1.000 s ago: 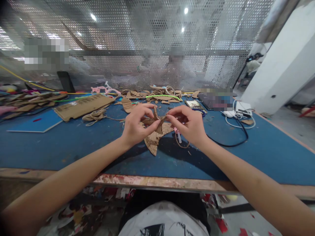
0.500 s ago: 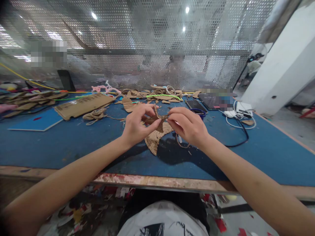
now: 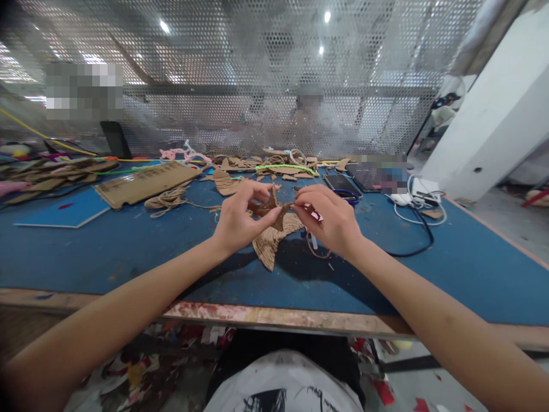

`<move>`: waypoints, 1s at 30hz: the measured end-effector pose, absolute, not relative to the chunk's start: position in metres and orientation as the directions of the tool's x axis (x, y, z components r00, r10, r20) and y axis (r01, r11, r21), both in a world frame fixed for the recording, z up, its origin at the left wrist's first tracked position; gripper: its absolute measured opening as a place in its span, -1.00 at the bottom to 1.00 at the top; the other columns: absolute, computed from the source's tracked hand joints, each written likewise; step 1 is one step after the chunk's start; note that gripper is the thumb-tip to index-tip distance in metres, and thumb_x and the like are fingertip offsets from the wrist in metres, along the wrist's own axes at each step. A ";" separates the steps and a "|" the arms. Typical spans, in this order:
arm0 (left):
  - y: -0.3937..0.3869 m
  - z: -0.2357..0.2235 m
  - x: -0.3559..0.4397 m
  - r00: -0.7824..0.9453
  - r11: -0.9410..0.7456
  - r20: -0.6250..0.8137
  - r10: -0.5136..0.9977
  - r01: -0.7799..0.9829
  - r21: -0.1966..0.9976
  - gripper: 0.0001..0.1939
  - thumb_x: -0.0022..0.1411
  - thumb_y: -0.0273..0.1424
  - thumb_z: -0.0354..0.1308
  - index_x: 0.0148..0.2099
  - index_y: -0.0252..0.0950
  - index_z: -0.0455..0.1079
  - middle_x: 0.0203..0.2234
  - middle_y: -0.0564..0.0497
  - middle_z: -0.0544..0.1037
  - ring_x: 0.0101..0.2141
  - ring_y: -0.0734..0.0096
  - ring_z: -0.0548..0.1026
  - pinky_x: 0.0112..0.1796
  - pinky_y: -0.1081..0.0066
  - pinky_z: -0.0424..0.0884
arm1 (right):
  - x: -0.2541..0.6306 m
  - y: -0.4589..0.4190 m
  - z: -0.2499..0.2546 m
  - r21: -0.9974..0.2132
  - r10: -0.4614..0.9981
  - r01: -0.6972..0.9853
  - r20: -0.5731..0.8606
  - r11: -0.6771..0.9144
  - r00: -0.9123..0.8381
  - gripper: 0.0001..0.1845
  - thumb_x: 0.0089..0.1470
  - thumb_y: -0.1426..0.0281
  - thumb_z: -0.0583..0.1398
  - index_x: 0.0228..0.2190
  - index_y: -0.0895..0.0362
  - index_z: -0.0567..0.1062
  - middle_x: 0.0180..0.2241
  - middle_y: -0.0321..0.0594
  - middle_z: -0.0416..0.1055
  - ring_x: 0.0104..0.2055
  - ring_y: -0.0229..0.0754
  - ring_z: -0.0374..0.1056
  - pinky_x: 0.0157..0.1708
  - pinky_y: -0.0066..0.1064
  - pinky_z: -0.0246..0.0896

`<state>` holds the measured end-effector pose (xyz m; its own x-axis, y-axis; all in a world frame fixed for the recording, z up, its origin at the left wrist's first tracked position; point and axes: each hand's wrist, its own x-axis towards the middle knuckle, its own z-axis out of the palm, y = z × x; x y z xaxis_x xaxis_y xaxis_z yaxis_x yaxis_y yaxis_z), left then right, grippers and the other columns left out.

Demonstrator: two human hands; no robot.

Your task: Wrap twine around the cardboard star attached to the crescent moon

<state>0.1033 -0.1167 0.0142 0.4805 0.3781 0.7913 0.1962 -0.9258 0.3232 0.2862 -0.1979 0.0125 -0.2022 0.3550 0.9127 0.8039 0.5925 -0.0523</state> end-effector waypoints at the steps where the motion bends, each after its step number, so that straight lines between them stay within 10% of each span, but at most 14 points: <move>1: -0.117 0.015 0.103 0.478 -0.924 0.790 0.383 0.195 0.330 -0.75 0.12 -0.37 0.22 -0.22 -0.22 0.20 -0.25 0.04 0.52 -0.36 0.51 0.48 -0.37 0.51 0.40 | 0.285 -0.198 0.012 -0.083 0.374 0.802 0.909 0.592 -0.182 -0.92 0.10 0.48 0.19 -0.36 0.05 0.44 -0.33 -0.19 0.52 -0.32 -0.21 0.45 -0.37 -0.38 0.38; 17: -0.119 0.017 0.104 0.425 -0.875 0.768 0.479 0.153 0.460 -0.75 0.07 -0.44 0.23 -0.28 -0.22 0.18 -0.29 0.06 0.54 -0.34 0.50 0.49 -0.39 0.51 0.41 | 0.275 -0.199 0.013 -0.744 0.746 0.443 0.630 0.500 0.215 -0.83 -0.03 0.25 0.31 -0.45 0.08 0.48 -0.55 -0.27 0.50 -0.56 -0.22 0.43 -0.64 -0.43 0.33; 30: -0.119 0.016 0.105 0.483 -0.806 0.709 0.514 -0.012 0.592 -0.78 0.08 -0.46 0.18 -0.27 -0.24 0.17 -0.21 -0.02 0.52 -0.27 0.45 0.51 -0.45 0.54 0.41 | 0.276 -0.193 0.013 -0.829 0.787 0.268 0.553 0.490 0.273 -0.81 -0.15 0.37 0.35 -0.48 0.07 0.42 -0.51 -0.31 0.50 -0.52 -0.22 0.45 -0.53 -0.37 0.41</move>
